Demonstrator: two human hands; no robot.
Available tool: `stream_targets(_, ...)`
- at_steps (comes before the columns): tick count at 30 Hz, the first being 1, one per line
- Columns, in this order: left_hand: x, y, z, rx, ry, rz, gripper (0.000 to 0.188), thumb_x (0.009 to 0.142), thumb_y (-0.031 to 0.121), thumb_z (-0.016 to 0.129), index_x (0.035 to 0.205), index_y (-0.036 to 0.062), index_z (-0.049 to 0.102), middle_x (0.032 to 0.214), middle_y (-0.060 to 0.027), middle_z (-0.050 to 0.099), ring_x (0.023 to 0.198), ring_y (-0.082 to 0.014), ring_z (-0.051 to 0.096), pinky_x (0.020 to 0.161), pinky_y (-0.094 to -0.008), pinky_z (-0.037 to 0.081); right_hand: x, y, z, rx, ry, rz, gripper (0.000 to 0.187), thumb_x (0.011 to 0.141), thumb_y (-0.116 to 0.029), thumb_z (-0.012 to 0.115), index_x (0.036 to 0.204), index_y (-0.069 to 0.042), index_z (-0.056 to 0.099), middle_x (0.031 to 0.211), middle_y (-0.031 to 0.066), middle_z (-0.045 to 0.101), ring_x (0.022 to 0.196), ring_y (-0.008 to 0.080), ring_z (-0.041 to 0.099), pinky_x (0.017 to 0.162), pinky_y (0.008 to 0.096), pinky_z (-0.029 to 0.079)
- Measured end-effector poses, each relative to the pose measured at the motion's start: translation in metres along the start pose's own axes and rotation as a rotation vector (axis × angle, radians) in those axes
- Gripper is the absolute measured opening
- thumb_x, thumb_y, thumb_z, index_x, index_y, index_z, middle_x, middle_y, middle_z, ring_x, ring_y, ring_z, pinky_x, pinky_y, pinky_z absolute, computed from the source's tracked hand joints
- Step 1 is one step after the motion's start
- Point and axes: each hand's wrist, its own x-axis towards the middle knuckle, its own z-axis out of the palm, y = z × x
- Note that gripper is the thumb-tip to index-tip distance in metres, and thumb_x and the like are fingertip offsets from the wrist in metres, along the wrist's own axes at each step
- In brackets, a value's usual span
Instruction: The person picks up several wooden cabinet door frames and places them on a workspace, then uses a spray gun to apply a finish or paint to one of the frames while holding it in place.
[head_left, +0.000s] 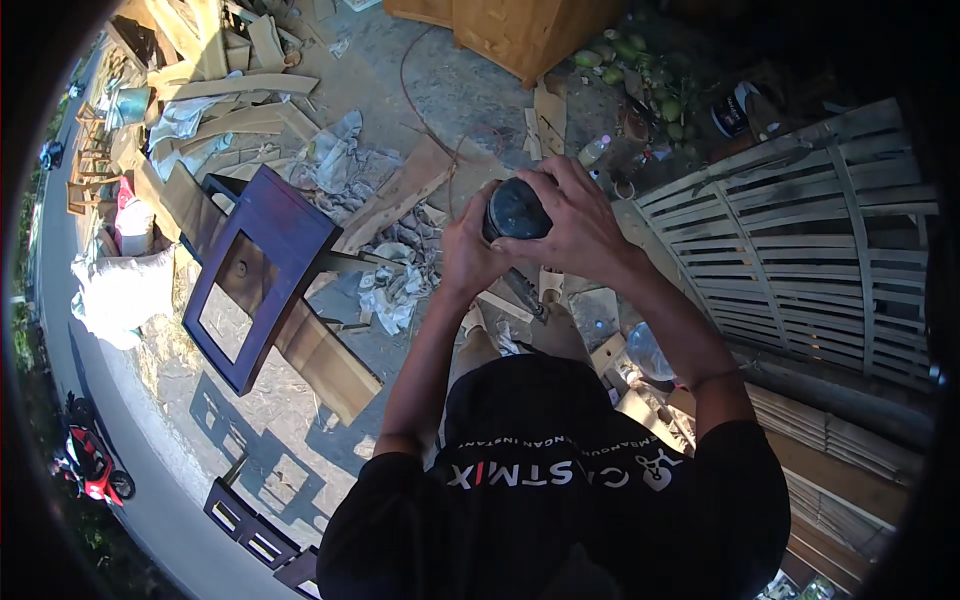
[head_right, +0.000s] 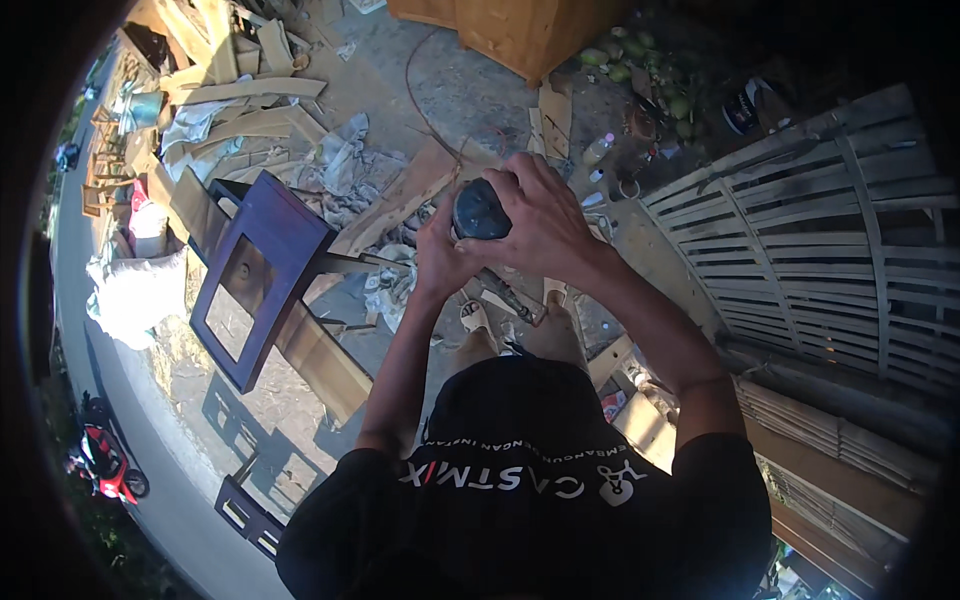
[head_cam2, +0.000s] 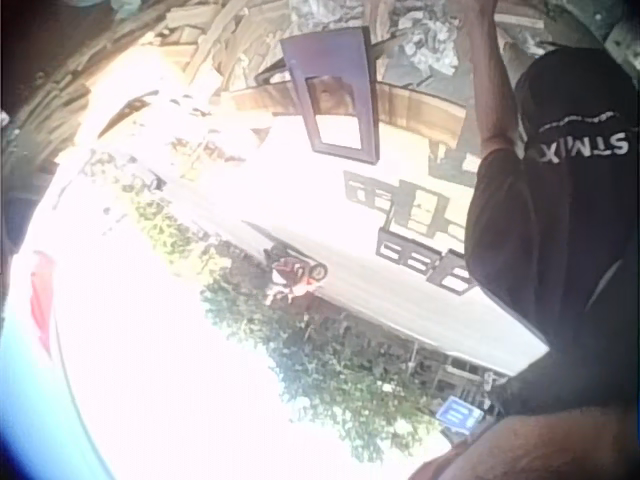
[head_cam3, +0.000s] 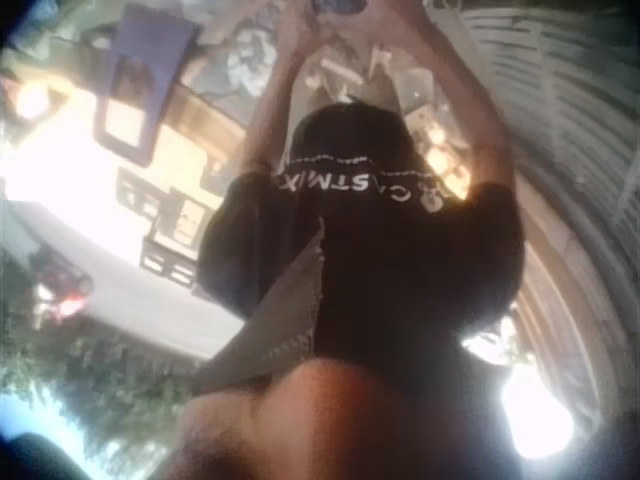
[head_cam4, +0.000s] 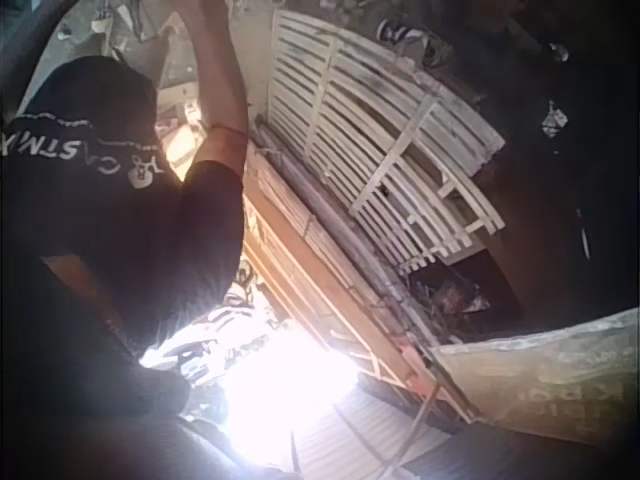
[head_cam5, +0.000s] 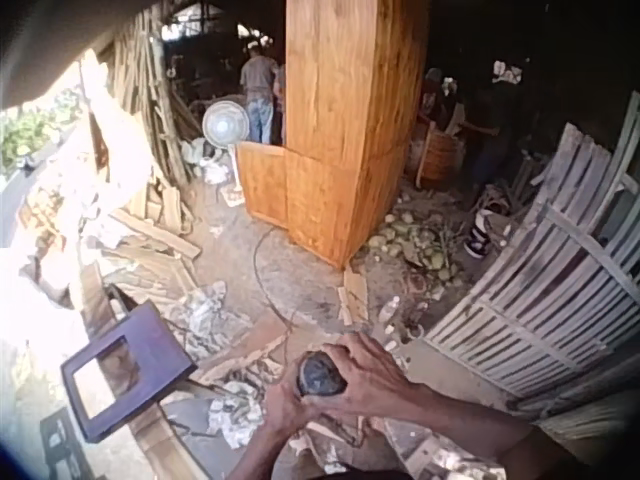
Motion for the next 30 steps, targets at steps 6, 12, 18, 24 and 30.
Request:
stream_targets(6, 0.030, 0.001, -0.014, -0.041, 0.096, -0.050, 0.087, 0.058, 0.025, 0.094, 0.134, 0.0067, 0.057, 0.115, -0.0177, 0.072, 0.107, -0.0320, 0.072, 0.091, -0.0413, 0.057, 0.070, 0.043, -0.009, 0.321, -0.157, -0.332, 0.080, 0.064, -0.041, 0.090, 0.128, -0.002, 0.063, 0.117, 0.0134, 0.054, 0.112, 0.0318, 0.057, 0.096, 0.0430, 0.049)
stream_targets(12, 0.050, 0.018, -0.002, -0.080, 0.342, -0.136, 0.087, 0.061, 0.020, 0.094, 0.137, 0.0045, 0.055, 0.117, -0.0102, 0.072, 0.110, -0.0162, 0.069, 0.096, -0.0341, 0.055, 0.140, 0.083, -0.087, 0.474, -0.152, -0.406, 0.078, 0.064, -0.030, 0.094, 0.130, -0.004, 0.063, 0.120, 0.0109, 0.057, 0.115, 0.0234, 0.059, 0.099, 0.0373, 0.048)
stream_targets(18, 0.062, 0.038, 0.004, 0.012, 0.506, -0.221, 0.089, 0.058, 0.020, 0.094, 0.137, 0.0062, 0.056, 0.117, -0.0130, 0.072, 0.109, -0.0225, 0.070, 0.096, -0.0370, 0.054, 0.170, 0.074, -0.065, 0.537, -0.327, -0.614, 0.079, 0.065, -0.028, 0.091, 0.134, -0.006, 0.060, 0.123, 0.0123, 0.057, 0.118, 0.0292, 0.058, 0.102, 0.0403, 0.046)
stream_targets(24, 0.068, 0.036, 0.010, 0.039, 0.610, -0.247, 0.098, 0.054, 0.022, 0.093, 0.142, 0.0073, 0.052, 0.114, -0.0202, 0.071, 0.107, -0.0374, 0.070, 0.091, -0.0417, 0.055, 0.180, 0.067, -0.037, 0.391, -0.480, -0.806, 0.078, 0.072, -0.027, 0.086, 0.141, -0.009, 0.056, 0.132, 0.0131, 0.054, 0.121, 0.0335, 0.055, 0.105, 0.0426, 0.044)
stream_targets(30, 0.058, 0.036, 0.012, 0.153, 0.667, -0.272, 0.096, 0.056, 0.028, 0.092, 0.142, 0.0074, 0.053, 0.112, -0.0225, 0.071, 0.106, -0.0397, 0.069, 0.088, -0.0437, 0.055, 0.187, 0.050, -0.046, 0.272, -0.658, -0.902, 0.070, 0.078, -0.021, 0.083, 0.142, -0.017, 0.056, 0.138, 0.0149, 0.053, 0.120, 0.0374, 0.059, 0.099, 0.0455, 0.051)
